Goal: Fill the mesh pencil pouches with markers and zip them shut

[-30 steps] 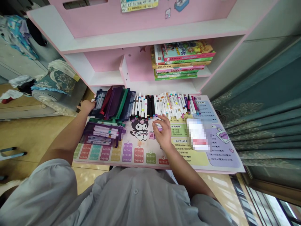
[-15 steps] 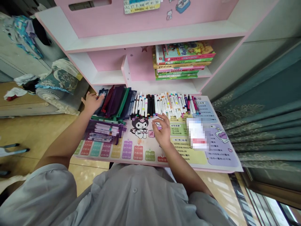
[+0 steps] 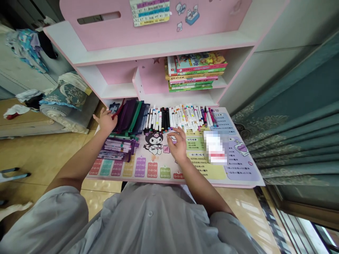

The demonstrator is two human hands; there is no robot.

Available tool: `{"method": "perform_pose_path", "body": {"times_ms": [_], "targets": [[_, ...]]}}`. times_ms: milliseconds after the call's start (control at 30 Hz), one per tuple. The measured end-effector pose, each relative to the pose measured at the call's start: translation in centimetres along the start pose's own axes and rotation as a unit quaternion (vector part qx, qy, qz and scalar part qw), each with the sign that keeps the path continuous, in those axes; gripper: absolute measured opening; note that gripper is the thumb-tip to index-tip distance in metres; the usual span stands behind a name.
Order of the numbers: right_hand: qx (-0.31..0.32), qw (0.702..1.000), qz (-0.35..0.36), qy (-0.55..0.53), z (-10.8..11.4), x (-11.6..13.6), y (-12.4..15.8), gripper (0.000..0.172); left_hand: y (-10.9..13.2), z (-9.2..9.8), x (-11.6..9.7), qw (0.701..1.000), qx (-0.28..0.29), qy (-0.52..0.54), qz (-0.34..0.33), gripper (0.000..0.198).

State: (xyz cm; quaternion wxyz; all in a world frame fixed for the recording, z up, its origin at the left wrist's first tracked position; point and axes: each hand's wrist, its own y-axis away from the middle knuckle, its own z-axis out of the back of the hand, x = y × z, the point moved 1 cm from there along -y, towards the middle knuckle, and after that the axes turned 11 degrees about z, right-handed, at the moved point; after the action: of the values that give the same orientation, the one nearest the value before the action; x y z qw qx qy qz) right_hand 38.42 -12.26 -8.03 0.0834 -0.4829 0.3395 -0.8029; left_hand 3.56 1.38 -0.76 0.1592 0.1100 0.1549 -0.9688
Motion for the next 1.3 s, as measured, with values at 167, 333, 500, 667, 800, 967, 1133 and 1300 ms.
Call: {"method": "perform_pose_path", "body": {"times_ms": [167, 333, 500, 667, 800, 967, 1133, 1300], "targets": [[0.002, 1.0, -0.003, -0.002, 0.0, 0.2, 0.1, 0.016, 1.4, 1.7, -0.2, 0.997, -0.038, 0.062, 0.006, 0.024], [0.014, 1.0, -0.005, -0.018, 0.1, 0.9, 0.0, 0.018, 5.9, 5.0, -0.1, 0.988, -0.085, 0.125, -0.032, 0.022], [0.073, 0.991, -0.048, -0.104, 0.5, 3.6, 0.0, 0.032, 12.0, 8.1, -1.2, 0.972, -0.116, 0.179, -0.098, 0.021], [0.111, 0.946, -0.124, -0.278, 0.9, 6.6, 1.3, 0.05, 16.2, 7.2, -2.1, 0.951, -0.061, 0.219, -0.209, 0.017], [0.003, 0.891, -0.224, -0.395, 1.1, 7.5, 2.5, 0.044, 18.1, 4.6, -2.7, 0.931, 0.01, 0.227, -0.285, 0.017], [-0.11, 0.843, -0.315, -0.421, 1.7, 6.2, 3.4, 0.03, 20.1, 3.1, -3.8, 0.933, 0.035, 0.174, -0.314, 0.031], [-0.138, 0.818, -0.346, -0.438, 2.6, 4.1, 4.4, 0.029, 21.4, 3.0, -3.5, 0.919, 0.089, 0.206, -0.325, 0.087], [-0.12, 0.833, -0.305, -0.445, 3.1, 3.2, 5.2, 0.028, 21.1, 1.8, -3.6, 0.94, 0.122, 0.259, -0.185, 0.067]]}}
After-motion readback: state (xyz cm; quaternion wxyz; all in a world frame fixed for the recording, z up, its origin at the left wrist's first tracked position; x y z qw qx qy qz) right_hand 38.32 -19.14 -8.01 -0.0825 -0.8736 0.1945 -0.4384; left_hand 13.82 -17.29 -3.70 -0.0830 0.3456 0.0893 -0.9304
